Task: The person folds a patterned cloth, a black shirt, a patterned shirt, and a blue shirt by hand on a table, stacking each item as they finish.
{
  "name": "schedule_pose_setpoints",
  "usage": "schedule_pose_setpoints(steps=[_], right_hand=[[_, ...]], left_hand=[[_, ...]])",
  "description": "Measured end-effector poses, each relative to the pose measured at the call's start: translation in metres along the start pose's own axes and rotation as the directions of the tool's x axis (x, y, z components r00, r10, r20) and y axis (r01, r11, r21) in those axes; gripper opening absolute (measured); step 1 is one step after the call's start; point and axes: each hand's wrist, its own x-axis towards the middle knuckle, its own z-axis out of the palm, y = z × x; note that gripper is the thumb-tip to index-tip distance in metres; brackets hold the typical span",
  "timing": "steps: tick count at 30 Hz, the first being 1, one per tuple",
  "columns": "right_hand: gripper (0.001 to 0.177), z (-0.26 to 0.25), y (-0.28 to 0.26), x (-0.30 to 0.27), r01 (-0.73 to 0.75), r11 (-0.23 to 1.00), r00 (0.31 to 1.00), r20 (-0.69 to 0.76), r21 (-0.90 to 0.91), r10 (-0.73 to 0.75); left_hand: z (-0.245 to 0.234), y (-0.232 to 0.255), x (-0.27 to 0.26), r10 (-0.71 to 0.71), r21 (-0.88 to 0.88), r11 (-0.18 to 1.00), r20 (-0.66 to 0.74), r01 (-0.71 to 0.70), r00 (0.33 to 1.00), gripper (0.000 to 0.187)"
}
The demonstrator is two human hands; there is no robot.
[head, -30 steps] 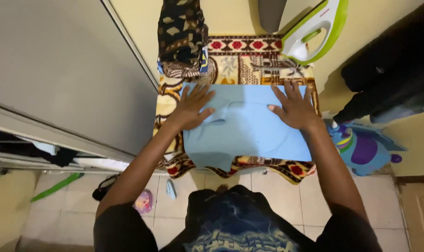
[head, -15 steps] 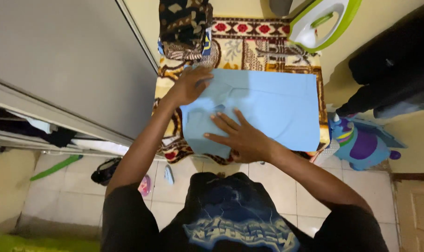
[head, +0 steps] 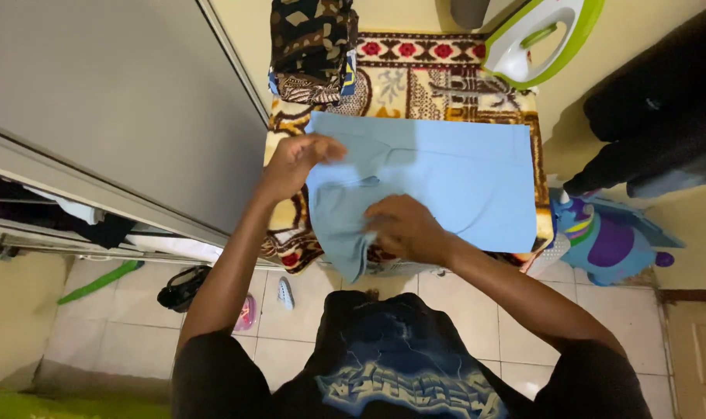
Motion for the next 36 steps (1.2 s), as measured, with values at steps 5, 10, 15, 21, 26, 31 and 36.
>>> schedule_pose_setpoints(steps=[5, 10, 15, 21, 26, 31, 36], right_hand=[[0.008, -0.038, 0.002, 0.031, -0.337, 0.882, 0.899, -0.165, 0.329, 0.406], [0.024, -0.039, 0.030, 0.037, -0.529, 0.704, 0.755, -0.116, 0.473, 0.645], [0.032, -0.031, 0.038, 0.035, -0.566, 0.662, 0.708, -0.122, 0.491, 0.696], [0.022, -0.070, -0.008, 0.043, -0.565, 0.719, 0.783, -0.011, 0.406, 0.622], [0.051, -0.093, -0.014, 0.006, -0.483, 0.868, 0.869, 0.054, -0.120, 0.491], [0.048, -0.125, -0.022, -0.033, -0.611, 0.689, 0.691, 0.162, -0.389, 0.704], [0.029, -0.159, 0.000, -0.085, -0.804, 0.530, 0.532, 0.071, -0.269, 0.844]], left_hand=[[0.014, 0.020, -0.007, -0.016, -0.295, 0.950, 0.289, 0.105, 0.957, 0.075], [0.044, 0.096, -0.020, -0.107, 0.113, 0.991, 0.336, 0.072, 0.936, 0.111], [0.080, 0.091, -0.034, 0.196, 0.648, 0.696, 0.242, -0.309, 0.950, 0.125], [0.080, 0.040, -0.028, 0.306, 0.570, 0.780, 0.014, -0.259, 0.952, 0.036], [0.056, 0.057, -0.004, 0.110, 0.320, 0.946, -0.182, -0.047, 0.977, 0.020], [0.049, 0.062, 0.007, -0.001, 0.186, 0.981, -0.243, 0.048, 0.970, 0.025], [0.046, 0.041, 0.017, 0.191, 0.001, 0.980, -0.250, -0.197, 0.949, 0.028]])
